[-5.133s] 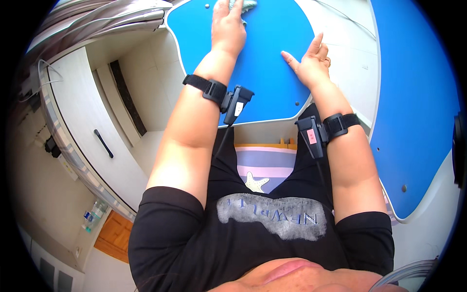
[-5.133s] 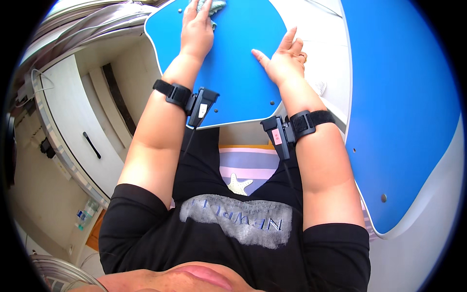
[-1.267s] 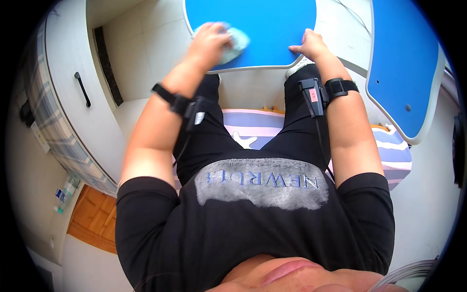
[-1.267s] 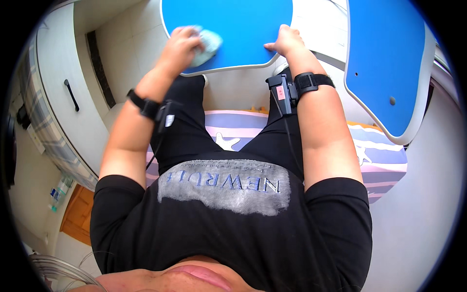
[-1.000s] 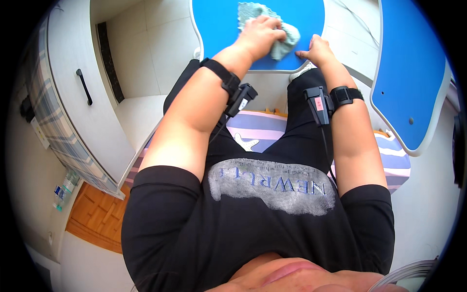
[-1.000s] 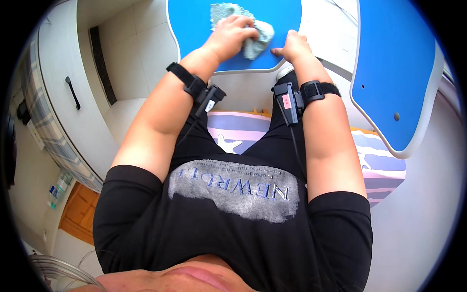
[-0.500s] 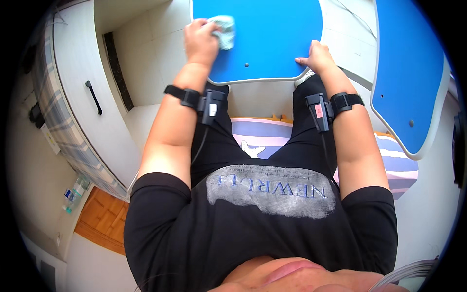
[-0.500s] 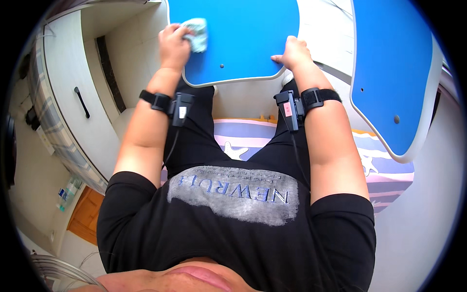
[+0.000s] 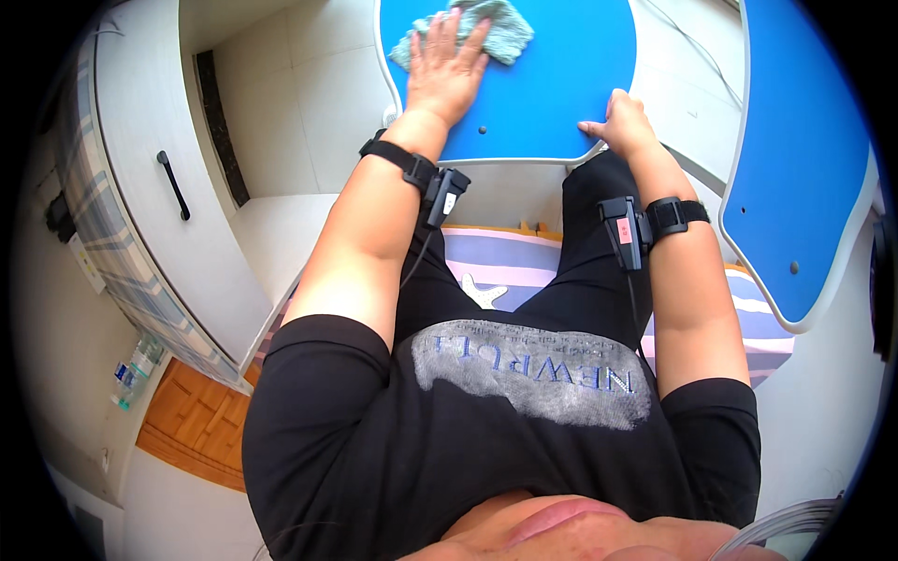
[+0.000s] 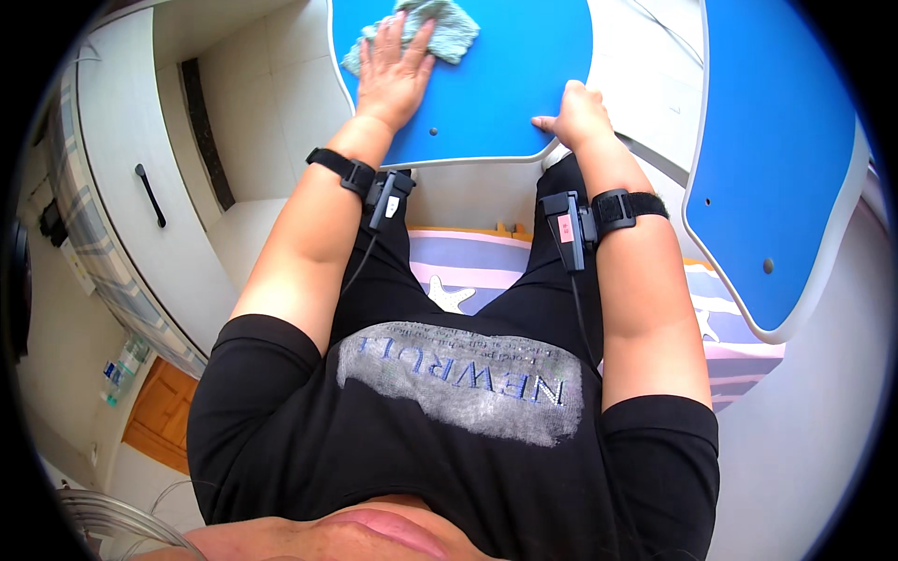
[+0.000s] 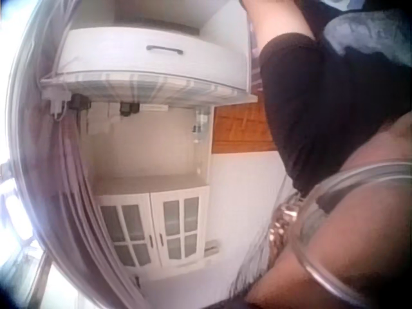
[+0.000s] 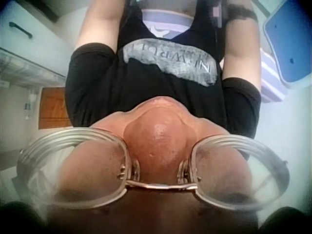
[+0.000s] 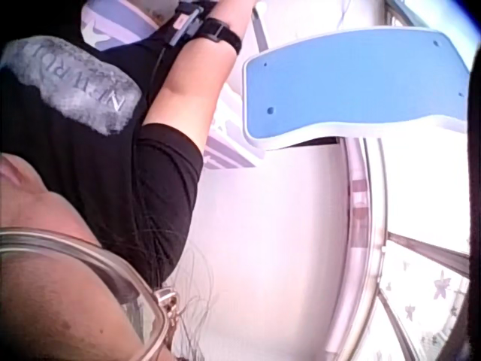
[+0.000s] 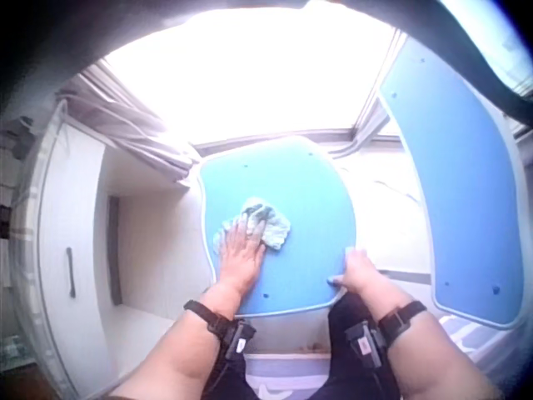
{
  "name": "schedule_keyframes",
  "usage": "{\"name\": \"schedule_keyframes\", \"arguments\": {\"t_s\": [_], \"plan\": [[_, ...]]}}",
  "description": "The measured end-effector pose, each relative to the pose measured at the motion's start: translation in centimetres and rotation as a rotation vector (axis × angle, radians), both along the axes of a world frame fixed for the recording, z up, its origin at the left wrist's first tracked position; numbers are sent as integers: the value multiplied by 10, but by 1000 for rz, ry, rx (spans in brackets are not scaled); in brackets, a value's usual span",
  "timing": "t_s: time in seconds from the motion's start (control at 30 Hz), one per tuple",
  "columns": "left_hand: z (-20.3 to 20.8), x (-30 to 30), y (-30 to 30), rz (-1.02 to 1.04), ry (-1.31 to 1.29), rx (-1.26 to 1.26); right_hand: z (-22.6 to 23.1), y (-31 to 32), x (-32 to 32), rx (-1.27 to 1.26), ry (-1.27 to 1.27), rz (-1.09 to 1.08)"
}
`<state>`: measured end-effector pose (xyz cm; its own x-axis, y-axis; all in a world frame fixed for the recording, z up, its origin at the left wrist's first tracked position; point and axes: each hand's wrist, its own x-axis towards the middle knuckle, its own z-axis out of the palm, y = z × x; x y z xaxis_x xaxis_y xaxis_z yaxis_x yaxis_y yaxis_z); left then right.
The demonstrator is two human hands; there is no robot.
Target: Cleaning a blue folding table and the window frame/curtain rod area using a cloth.
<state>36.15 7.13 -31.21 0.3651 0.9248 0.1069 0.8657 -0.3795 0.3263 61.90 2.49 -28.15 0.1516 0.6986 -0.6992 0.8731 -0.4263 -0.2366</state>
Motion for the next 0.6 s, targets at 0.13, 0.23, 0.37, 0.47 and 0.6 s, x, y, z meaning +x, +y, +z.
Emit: {"name": "schedule_keyframes", "arguments": {"t_s": [0.13, 0.23, 0.37, 0.47, 0.6], "plan": [[-16, -39, 14, 66, 29, 58, 2, 1, -2, 5, -1, 2], [-11, -55, 24, 171, 62, 129, 4, 1, -4, 8, 6, -17], [-2, -9, 45, 83, -37, 247, 4, -1, -5, 10, -2, -11], [-9, 41, 42, -90, 13, 18, 2, -1, -8, 32, 0, 12], [5, 60, 50, -115, 19, -30, 4, -2, -3, 25, 0, 5]]}}
